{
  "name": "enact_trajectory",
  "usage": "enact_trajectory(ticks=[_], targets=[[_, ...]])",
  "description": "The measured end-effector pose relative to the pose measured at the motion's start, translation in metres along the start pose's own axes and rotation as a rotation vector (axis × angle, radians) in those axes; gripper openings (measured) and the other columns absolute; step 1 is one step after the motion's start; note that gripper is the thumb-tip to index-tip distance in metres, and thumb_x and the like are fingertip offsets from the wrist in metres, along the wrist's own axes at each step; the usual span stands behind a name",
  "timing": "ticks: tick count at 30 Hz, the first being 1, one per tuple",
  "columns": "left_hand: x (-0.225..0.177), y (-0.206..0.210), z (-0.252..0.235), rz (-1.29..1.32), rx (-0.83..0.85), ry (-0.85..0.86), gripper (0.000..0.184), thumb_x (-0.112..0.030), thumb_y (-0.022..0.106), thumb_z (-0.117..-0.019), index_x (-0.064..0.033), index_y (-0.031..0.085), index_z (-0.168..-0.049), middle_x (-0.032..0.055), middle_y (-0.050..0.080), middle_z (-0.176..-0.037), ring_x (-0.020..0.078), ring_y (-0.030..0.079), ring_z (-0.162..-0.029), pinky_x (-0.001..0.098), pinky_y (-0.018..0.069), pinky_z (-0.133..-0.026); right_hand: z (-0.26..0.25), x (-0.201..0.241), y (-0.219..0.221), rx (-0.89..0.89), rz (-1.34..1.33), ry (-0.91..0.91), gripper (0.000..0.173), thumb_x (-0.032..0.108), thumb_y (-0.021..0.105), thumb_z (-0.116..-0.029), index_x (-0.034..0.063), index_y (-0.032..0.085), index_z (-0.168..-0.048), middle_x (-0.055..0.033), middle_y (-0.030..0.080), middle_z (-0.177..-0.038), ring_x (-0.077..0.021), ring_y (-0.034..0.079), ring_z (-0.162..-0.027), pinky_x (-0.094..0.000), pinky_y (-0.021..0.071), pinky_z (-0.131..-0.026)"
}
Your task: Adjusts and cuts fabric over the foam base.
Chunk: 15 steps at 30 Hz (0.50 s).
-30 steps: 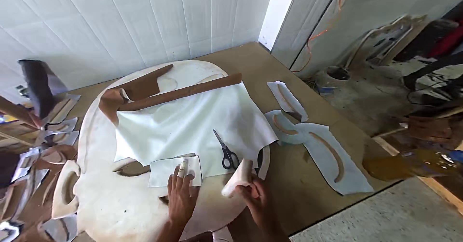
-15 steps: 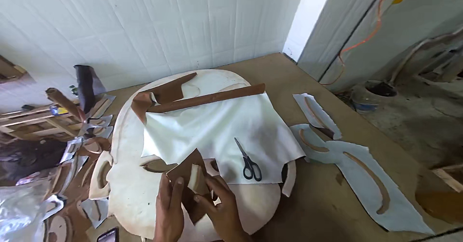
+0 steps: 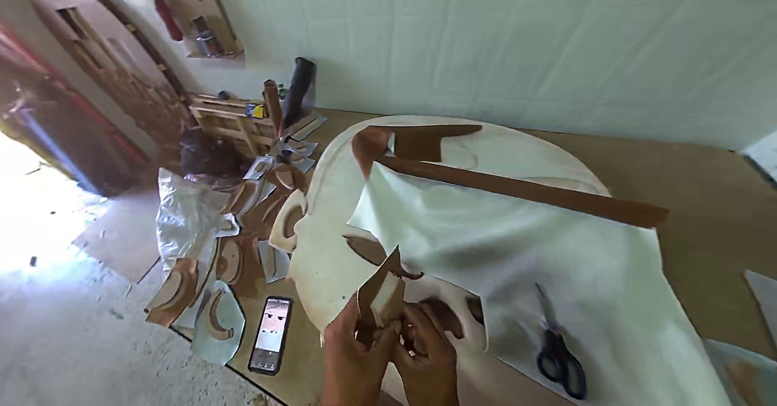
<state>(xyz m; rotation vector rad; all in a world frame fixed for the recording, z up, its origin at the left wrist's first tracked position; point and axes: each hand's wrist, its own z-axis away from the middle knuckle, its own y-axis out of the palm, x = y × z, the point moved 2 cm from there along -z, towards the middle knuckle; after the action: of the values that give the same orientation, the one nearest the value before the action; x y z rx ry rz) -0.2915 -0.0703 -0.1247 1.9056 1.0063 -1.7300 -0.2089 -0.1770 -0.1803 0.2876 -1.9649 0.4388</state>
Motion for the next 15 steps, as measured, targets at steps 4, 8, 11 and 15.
enact_trajectory(ticks=[4, 8, 11, 15], targets=[[0.002, -0.035, -0.015, -0.090, 0.002, 0.046, 0.048, -0.013, 0.081, -0.0853, -0.0039, 0.066, -0.130, 0.0027, 0.075, -0.112, 0.0104, 0.073, -0.094, 0.0327, 0.0638, -0.084, -0.011, -0.001, 0.024, 0.122, -0.074, -0.006, 0.060, 0.031, 0.089, -0.0760, 0.0090, 0.067, -0.127, -0.0063, 0.065, -0.117, -0.0090, 0.063, -0.091, -0.0232, 0.0558, -0.069], [0.002, -0.068, -0.030, -0.010, 0.145, 0.081, 0.054, -0.008, 0.081, -0.0864, -0.0030, 0.062, -0.137, 0.0073, 0.070, -0.129, 0.0168, 0.071, -0.110, 0.0386, 0.0635, -0.093, -0.030, -0.022, 0.035, 0.220, -0.277, 0.016, 0.107, 0.061, 0.085, -0.0727, 0.0147, 0.037, -0.156, -0.0094, 0.044, -0.156, -0.0242, 0.047, -0.140, -0.0420, 0.0538, -0.104], [0.007, -0.084, -0.042, 0.090, 0.229, 0.086, 0.053, -0.006, 0.082, -0.0856, -0.0012, 0.062, -0.135, 0.0074, 0.072, -0.125, 0.0170, 0.073, -0.106, 0.0394, 0.0635, -0.093, -0.046, -0.026, 0.044, 0.343, -0.390, 0.026, 0.119, 0.061, 0.086, -0.0717, 0.0073, 0.027, -0.160, -0.0125, 0.043, -0.159, -0.0253, 0.045, -0.144, -0.0466, 0.0446, -0.116], [0.014, -0.100, -0.068, 0.185, 0.236, 0.076, 0.049, -0.003, 0.082, -0.0839, -0.0043, 0.064, -0.129, 0.0018, 0.075, -0.114, 0.0128, 0.074, -0.097, 0.0364, 0.0643, -0.088, -0.052, -0.025, 0.058, 0.494, -0.418, 0.176, 0.080, 0.038, 0.087, -0.0791, 0.0035, 0.051, -0.142, -0.0011, 0.069, -0.129, -0.0116, 0.066, -0.119, -0.0363, 0.0550, -0.105]])
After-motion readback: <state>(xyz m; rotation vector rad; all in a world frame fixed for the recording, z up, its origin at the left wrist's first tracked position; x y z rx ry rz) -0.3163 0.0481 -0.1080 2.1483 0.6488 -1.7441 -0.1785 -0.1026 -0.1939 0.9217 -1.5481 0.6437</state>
